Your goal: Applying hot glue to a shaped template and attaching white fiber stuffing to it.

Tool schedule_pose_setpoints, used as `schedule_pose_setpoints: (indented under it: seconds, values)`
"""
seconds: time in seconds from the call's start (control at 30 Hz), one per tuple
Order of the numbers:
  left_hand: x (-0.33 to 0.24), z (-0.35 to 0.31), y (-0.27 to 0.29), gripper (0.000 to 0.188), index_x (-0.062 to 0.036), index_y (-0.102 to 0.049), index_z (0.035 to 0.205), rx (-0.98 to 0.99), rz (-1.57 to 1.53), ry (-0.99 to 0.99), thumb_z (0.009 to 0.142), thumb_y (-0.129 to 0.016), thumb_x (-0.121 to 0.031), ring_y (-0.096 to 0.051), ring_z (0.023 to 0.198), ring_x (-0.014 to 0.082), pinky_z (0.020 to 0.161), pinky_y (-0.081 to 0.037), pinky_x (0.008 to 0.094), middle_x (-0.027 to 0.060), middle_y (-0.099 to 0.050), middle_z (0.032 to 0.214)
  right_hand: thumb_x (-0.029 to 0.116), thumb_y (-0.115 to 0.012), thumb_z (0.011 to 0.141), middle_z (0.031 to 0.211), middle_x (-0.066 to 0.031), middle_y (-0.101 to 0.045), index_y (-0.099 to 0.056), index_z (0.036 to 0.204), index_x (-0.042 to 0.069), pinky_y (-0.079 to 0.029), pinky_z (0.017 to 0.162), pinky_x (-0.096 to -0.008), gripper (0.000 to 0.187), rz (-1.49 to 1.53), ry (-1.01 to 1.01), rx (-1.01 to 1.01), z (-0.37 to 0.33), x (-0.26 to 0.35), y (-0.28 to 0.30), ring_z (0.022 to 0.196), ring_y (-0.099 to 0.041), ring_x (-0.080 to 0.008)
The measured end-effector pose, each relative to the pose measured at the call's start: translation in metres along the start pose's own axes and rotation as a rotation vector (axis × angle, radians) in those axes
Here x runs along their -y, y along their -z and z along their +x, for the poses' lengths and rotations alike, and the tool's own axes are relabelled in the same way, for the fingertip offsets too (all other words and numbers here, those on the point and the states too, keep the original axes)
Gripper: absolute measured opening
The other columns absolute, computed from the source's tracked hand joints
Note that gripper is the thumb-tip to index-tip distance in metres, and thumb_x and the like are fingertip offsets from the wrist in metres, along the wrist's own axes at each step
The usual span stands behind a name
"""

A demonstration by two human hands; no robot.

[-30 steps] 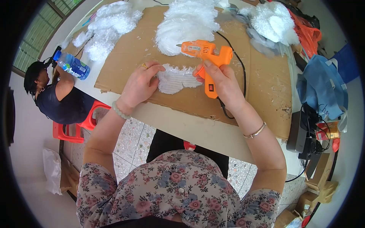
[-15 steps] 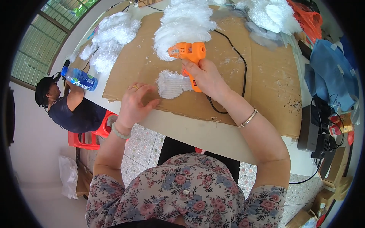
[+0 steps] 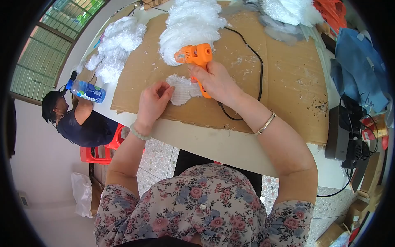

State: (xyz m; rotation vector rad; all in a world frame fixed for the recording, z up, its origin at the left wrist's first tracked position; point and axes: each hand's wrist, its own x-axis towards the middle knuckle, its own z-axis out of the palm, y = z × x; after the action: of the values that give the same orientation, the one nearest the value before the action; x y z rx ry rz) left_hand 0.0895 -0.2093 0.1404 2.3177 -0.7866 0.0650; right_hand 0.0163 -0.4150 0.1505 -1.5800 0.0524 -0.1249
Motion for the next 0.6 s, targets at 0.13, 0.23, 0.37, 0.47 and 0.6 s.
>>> schedule_pose_setpoints:
  seconds: [0.13,0.23,0.37,0.47,0.6]
  values:
    - [0.004,-0.005,0.003,0.011,-0.0007,-0.062,0.084,-0.116,-0.143,-0.012,0.081,-0.066,-0.011,-0.058,0.058,0.0263,0.058,-0.046,0.0348,0.0115,-0.061,0.066,0.038,-0.050,0.094,0.083,-0.0031,-0.059,-0.062,0.098,-0.002,-0.042,0.064,-0.0245,0.042,-0.004,0.018,-0.007,0.000,-0.003,0.000,0.072,-0.050,-0.0083]
    - [-0.002,-0.017,0.010,0.013,-0.0028,-0.063,0.088,-0.202,-0.116,-0.194,0.078,-0.068,-0.009,-0.058,0.065,0.0260,0.061,-0.047,0.0344,0.0097,-0.061,0.071,0.039,-0.050,0.094,0.083,-0.0036,-0.060,-0.061,0.098,-0.002,-0.042,0.063,-0.0251,0.043,0.008,0.036,-0.006,-0.001,-0.002,0.002,0.072,-0.050,-0.0085]
    - [-0.013,-0.024,0.011,0.014,-0.0062,-0.063,0.085,-0.053,0.242,-0.640,0.073,-0.068,-0.007,-0.057,0.082,0.0255,0.073,-0.046,0.0362,0.0064,-0.058,0.084,0.037,-0.050,0.094,0.082,-0.0033,-0.060,-0.061,0.098,-0.003,-0.042,0.063,-0.0250,0.041,0.031,0.040,0.018,-0.001,-0.003,0.003,0.072,-0.050,-0.0079]
    - [-0.015,-0.022,0.007,0.015,-0.0066,-0.062,0.085,-0.024,0.363,-0.726,0.071,-0.067,-0.005,-0.055,0.089,0.0251,0.081,-0.043,0.0381,0.0054,-0.056,0.087,0.035,-0.051,0.094,0.082,-0.0029,-0.060,-0.059,0.102,-0.002,-0.041,0.062,-0.0241,0.039,-0.012,0.095,0.015,-0.006,0.006,0.002,0.070,-0.049,-0.0074]
    - [-0.016,-0.020,0.007,0.012,-0.0056,-0.062,0.084,-0.006,0.377,-0.636,0.072,-0.062,-0.004,-0.054,0.094,0.0249,0.086,-0.041,0.0392,0.0051,-0.056,0.088,0.031,-0.048,0.096,0.088,-0.0064,-0.062,-0.056,0.110,-0.002,-0.048,0.069,-0.0253,0.037,-0.062,0.334,-0.004,-0.011,0.036,0.003,0.077,-0.057,-0.0108]
